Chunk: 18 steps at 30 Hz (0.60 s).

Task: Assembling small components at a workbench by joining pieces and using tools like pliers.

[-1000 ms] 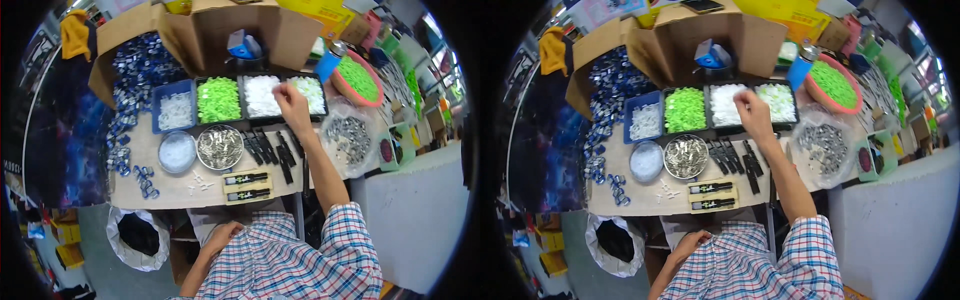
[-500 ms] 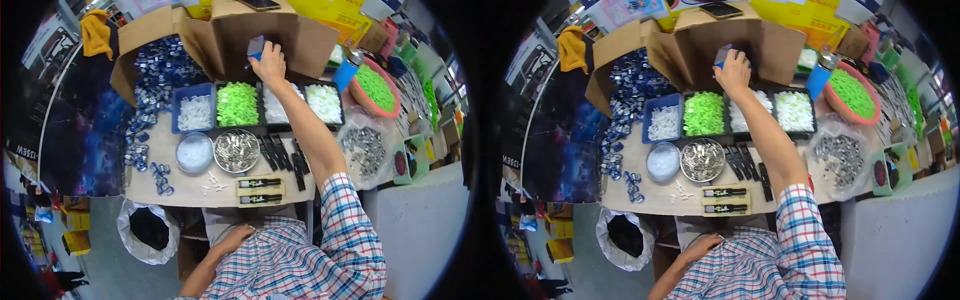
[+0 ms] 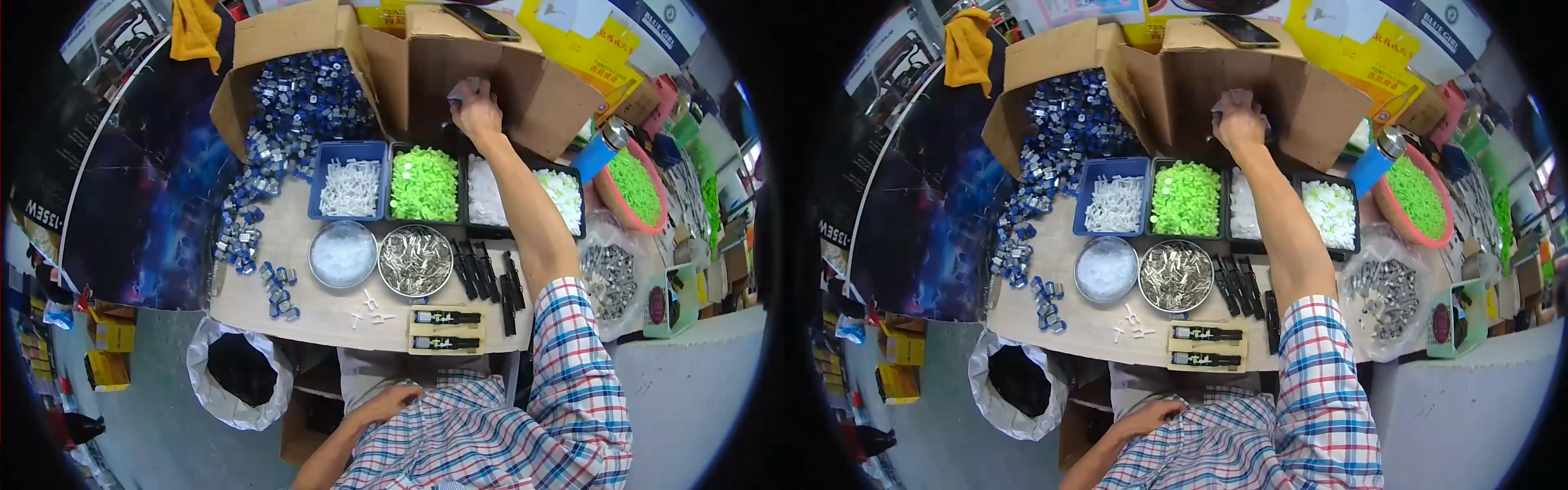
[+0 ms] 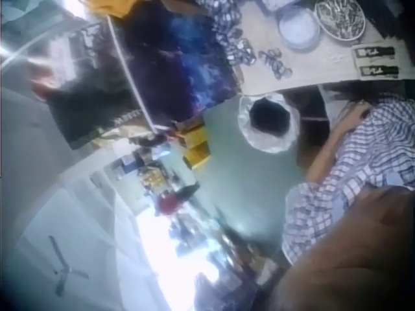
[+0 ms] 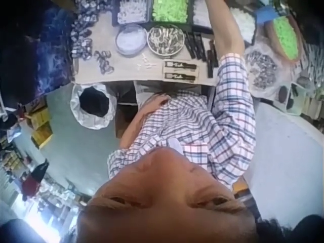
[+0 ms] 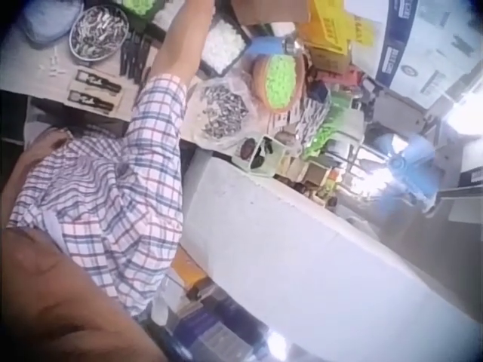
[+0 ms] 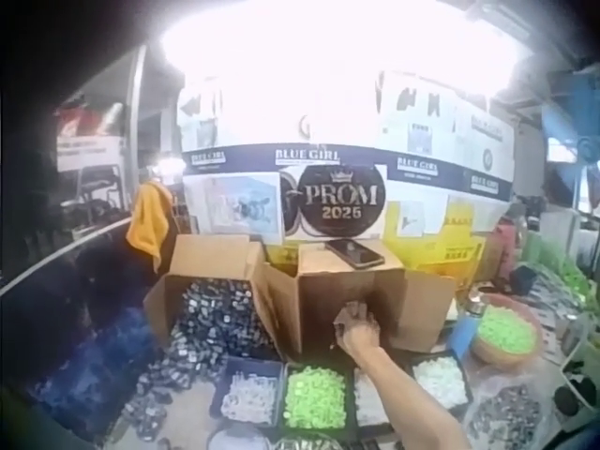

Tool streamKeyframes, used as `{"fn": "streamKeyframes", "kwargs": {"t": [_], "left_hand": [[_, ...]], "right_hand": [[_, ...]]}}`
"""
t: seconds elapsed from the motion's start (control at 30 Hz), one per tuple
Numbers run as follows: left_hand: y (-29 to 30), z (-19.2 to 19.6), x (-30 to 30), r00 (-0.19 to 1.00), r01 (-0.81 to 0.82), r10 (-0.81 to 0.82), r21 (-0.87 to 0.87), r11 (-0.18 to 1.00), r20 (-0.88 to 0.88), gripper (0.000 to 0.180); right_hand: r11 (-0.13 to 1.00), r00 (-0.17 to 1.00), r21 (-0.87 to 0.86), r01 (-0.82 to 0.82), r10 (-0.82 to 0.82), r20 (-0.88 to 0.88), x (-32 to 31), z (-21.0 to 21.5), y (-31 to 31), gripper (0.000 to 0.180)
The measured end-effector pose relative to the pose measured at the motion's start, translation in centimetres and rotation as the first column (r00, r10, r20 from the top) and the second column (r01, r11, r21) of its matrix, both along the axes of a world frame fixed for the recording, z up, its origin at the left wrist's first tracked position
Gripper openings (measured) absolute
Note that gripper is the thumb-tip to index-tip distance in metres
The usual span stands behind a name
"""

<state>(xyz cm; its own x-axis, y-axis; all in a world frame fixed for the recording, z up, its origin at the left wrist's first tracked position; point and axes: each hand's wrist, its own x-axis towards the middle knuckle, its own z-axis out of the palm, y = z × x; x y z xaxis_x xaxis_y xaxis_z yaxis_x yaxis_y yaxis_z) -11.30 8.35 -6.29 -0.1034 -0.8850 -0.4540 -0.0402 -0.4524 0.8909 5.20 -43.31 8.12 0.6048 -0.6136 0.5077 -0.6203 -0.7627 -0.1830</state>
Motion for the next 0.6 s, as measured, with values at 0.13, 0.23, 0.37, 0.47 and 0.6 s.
{"fn": "streamKeyframes", "kwargs": {"t": [0.13,0.23,0.37,0.47,0.6], "left_hand": [[-0.3,-0.5,-0.2,0.998,0.022,-0.021,-0.016,1.000,0.061,0.036],[0.4,-0.2,0.1,0.975,-0.187,0.195,-0.074,0.980,0.110,0.025],[1.9,1.7,2.2,0.782,-0.339,0.409,-0.231,0.912,0.470,0.012],[3.3,2.2,2.7,0.585,-0.334,0.495,-0.365,0.869,0.642,0.012],[4.8,1.6,1.3,0.629,-0.425,0.516,-0.299,0.854,0.581,0.013]], "right_hand": [[0.996,0.997,-0.030,0.079,-0.078,0.028,1.7,-0.4,0.5,0.052],[0.990,0.991,0.030,0.136,-0.136,-0.003,2.3,-0.3,-1.0,0.059],[0.980,0.974,0.032,0.199,-0.194,-0.113,0.9,0.0,-2.9,0.051],[0.991,0.994,-0.106,0.083,-0.075,0.083,-1.2,0.0,-2.8,0.039],[0.952,0.964,-0.304,-0.026,0.105,0.246,-2.5,2.2,-1.1,0.047]]}}
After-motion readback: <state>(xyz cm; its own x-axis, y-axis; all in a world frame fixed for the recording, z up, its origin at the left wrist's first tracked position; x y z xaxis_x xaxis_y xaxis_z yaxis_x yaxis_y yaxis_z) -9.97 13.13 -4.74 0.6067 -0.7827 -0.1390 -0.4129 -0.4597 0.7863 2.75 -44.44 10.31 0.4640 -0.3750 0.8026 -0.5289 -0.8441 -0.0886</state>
